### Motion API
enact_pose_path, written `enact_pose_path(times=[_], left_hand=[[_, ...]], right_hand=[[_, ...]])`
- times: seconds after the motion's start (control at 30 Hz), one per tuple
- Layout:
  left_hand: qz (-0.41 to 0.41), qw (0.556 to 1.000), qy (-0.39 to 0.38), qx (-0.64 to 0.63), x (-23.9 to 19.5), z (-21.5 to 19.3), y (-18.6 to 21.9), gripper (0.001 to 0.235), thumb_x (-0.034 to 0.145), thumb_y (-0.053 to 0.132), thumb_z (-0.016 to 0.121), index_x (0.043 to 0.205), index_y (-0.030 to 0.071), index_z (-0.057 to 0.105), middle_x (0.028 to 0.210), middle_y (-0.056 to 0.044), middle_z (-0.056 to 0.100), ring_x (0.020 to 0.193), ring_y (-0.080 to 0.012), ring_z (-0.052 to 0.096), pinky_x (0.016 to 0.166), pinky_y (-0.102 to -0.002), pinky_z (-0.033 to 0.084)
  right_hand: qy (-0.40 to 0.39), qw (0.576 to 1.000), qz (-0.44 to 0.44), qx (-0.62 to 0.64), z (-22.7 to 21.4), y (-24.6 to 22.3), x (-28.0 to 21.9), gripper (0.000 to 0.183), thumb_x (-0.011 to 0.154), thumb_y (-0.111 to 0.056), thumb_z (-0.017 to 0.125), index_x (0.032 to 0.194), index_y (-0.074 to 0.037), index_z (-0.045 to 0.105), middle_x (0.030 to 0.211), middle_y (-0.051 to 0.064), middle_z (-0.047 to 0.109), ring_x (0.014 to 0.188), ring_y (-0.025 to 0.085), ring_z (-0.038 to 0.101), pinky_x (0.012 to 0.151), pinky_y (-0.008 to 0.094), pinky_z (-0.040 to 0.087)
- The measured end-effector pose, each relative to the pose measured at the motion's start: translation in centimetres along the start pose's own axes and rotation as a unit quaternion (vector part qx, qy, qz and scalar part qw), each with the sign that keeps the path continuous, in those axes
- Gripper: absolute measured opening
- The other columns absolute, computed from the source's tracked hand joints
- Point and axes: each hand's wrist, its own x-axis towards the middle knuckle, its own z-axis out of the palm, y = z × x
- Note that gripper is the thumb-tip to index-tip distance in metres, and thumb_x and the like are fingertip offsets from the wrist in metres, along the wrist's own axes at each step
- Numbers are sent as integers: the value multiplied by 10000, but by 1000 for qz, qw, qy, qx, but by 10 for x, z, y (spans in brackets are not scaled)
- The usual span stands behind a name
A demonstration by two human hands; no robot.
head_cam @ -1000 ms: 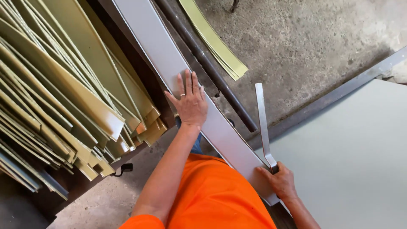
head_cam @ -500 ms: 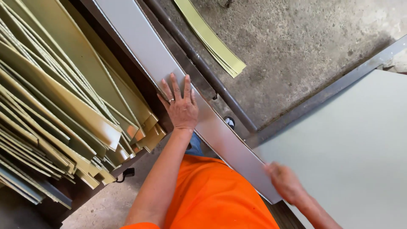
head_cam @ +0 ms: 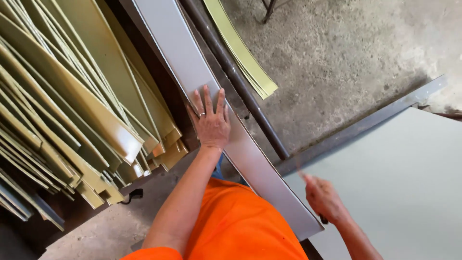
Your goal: Using a manual shear or metal cutter to trim or cut metal strips.
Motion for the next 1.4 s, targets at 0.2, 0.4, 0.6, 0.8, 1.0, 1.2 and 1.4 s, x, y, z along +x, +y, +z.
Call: enact_pose_path(times=[0.2,0.4,0.6,0.8,1.0,1.2,1.4], left_hand=[[-8,1000,0,-6,2,5,-1,632,1048,394,547,1592,102,413,1708,-115,230,1578,-401,160,1234,-685,170],[-15,1000,-3,-13,-4,10,-1,615,1051,365,538,1594,106,409,1708,-108,233,1580,-386,161,1237,-680,150],[-5,1000,-4,-8,0,4,2,621,1047,352,532,1595,98,388,1704,-115,238,1580,-384,165,1233,-691,143],[-14,999,-4,-35,1,6,-1,616,1047,338,526,1595,89,396,1695,-118,262,1575,-380,172,1225,-692,143],[-16,999,-3,-29,-6,7,1,598,1046,334,518,1585,105,401,1694,-104,271,1578,-372,175,1230,-685,139],[-10,1000,-5,-29,11,-10,0,611,1026,335,517,1571,78,411,1682,-105,297,1570,-361,181,1219,-697,130],[-72,995,-68,5,80,-10,-26,519,1080,343,464,1563,160,411,1683,-56,284,1585,-318,148,1232,-717,96]], right_hand=[[-84,994,68,-21,14,-64,-19,523,1006,-490,543,750,-38,598,525,16,459,433,146,420,408,361,356],[-20,930,-69,360,6,-37,13,624,1104,-549,506,715,-72,401,510,-9,346,376,105,311,332,310,246],[-45,993,86,-68,-3,-67,13,385,957,-536,521,913,-198,701,549,6,433,438,143,437,415,374,408],[-51,902,-429,-24,16,-74,35,541,1201,-460,488,1117,5,750,879,4,728,719,98,620,637,363,526],[-65,914,-130,378,-5,-32,64,600,1194,-502,494,781,-71,436,574,0,434,419,131,370,342,346,329],[-17,998,26,-58,0,-120,8,496,970,-517,569,747,-75,609,560,17,481,432,114,428,390,335,374],[66,985,-70,142,-41,-126,13,592,1036,-503,468,644,-60,457,463,50,420,353,148,380,345,334,299]])
